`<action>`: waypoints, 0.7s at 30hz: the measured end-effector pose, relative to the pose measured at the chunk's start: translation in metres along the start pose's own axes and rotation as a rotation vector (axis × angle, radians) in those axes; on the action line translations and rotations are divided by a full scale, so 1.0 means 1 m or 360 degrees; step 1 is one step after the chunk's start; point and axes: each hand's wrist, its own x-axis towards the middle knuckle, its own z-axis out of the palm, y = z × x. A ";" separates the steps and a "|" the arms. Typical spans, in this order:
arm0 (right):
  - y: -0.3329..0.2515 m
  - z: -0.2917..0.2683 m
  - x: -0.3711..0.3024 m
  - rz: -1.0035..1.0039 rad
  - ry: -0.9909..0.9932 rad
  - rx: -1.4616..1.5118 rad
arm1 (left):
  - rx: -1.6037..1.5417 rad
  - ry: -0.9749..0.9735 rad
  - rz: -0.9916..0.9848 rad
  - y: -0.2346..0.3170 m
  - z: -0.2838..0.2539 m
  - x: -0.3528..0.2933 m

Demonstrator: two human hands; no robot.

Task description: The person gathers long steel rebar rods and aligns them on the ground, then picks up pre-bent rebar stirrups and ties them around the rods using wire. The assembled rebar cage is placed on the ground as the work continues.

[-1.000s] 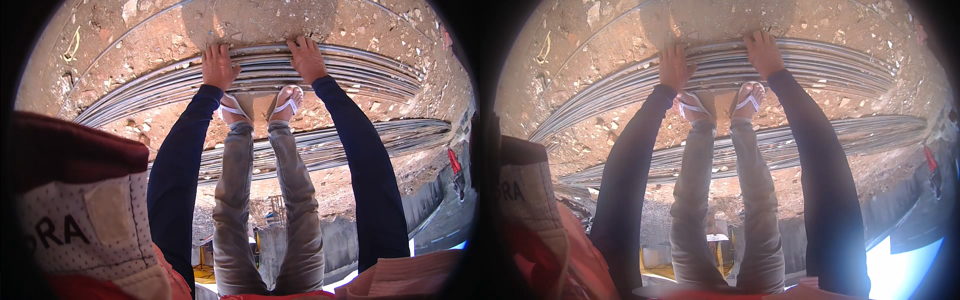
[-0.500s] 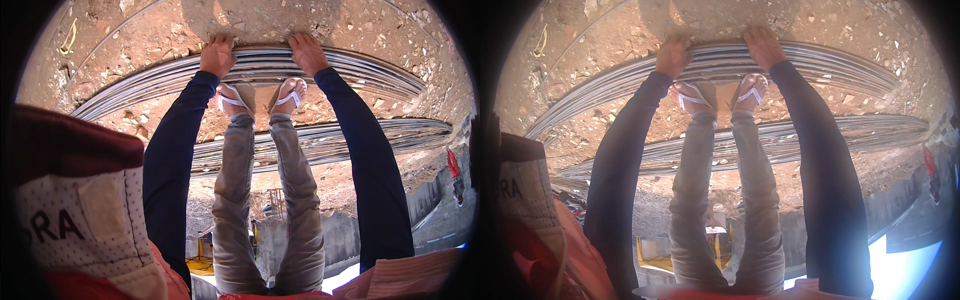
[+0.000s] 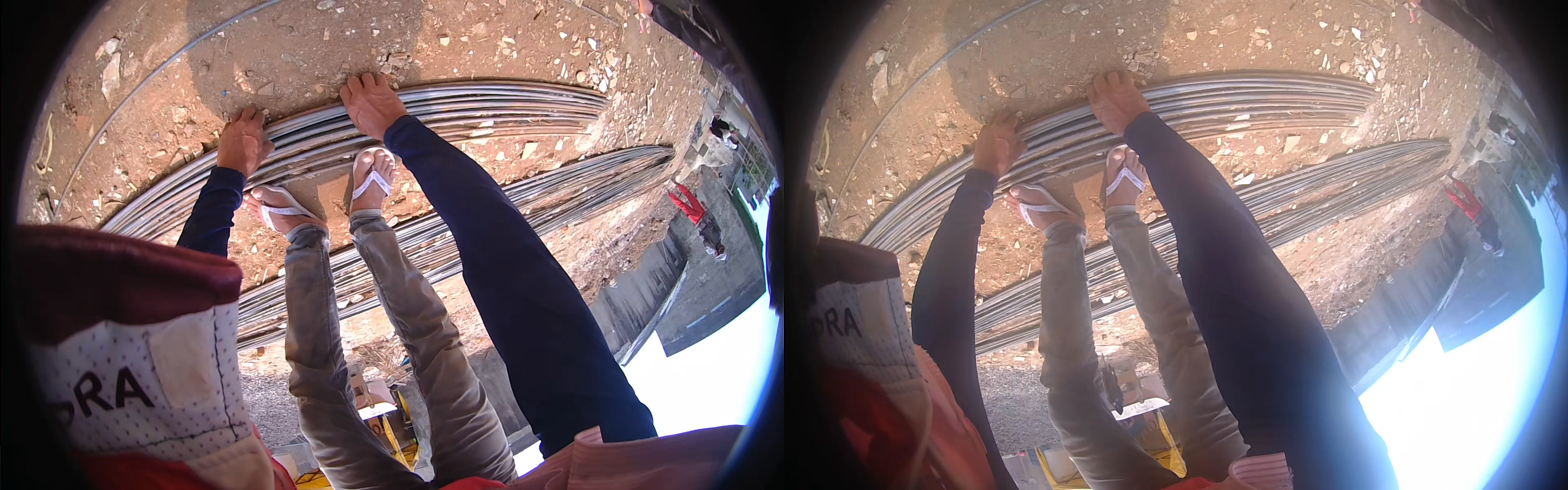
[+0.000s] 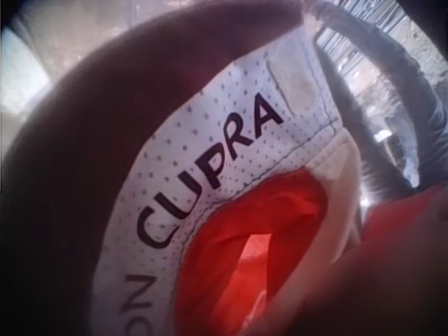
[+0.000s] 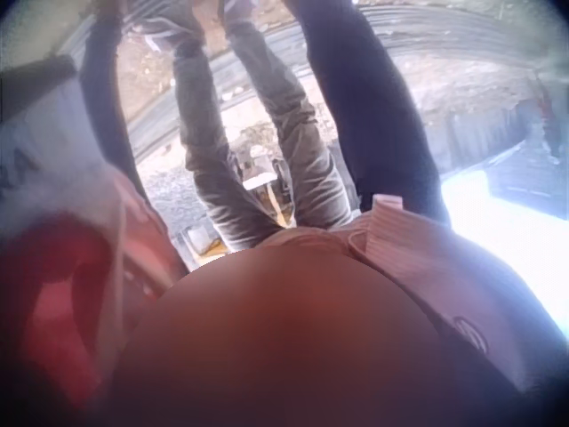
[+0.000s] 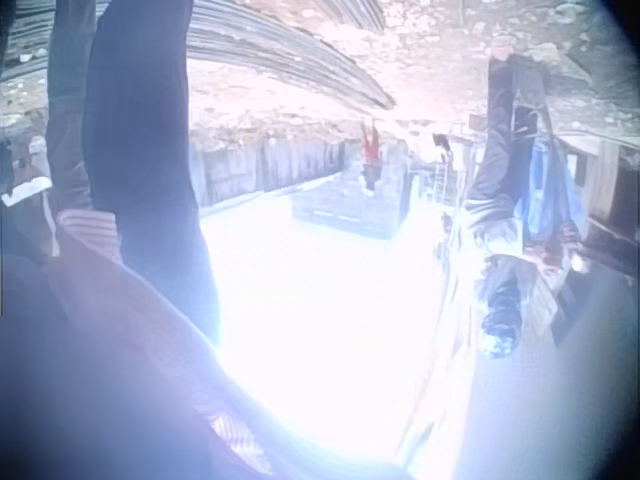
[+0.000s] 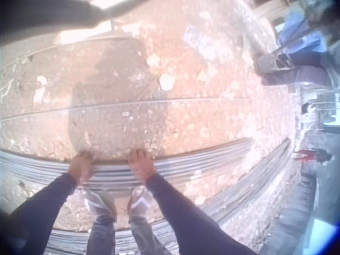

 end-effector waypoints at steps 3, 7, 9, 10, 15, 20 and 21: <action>-0.001 -0.004 -0.001 0.0061 -0.0080 0.0021 | -0.0239 -0.0125 -0.0007 -0.009 0.003 -0.001; 0.002 -0.016 -0.008 -0.0015 -0.0028 0.0003 | 0.0032 -0.0259 0.0149 -0.015 -0.003 0.000; 0.001 -0.025 -0.019 -0.0035 -0.0100 0.0079 | -0.0221 -0.0462 0.0046 -0.009 -0.006 -0.005; -0.001 -0.030 -0.024 -0.0028 -0.0166 0.0126 | -0.0320 -0.0569 -0.0035 -0.006 -0.009 -0.010; -0.029 -0.066 -0.055 0.0283 -0.0426 0.0760 | -0.0151 -0.0540 -0.0007 0.016 -0.014 -0.051; -0.068 -0.125 -0.109 0.0305 -0.0502 0.0961 | -0.0353 -0.0619 -0.0222 0.052 -0.039 -0.117; -0.080 -0.139 -0.119 0.0354 -0.0414 0.0998 | -0.0265 -0.0737 -0.0358 0.061 -0.050 -0.132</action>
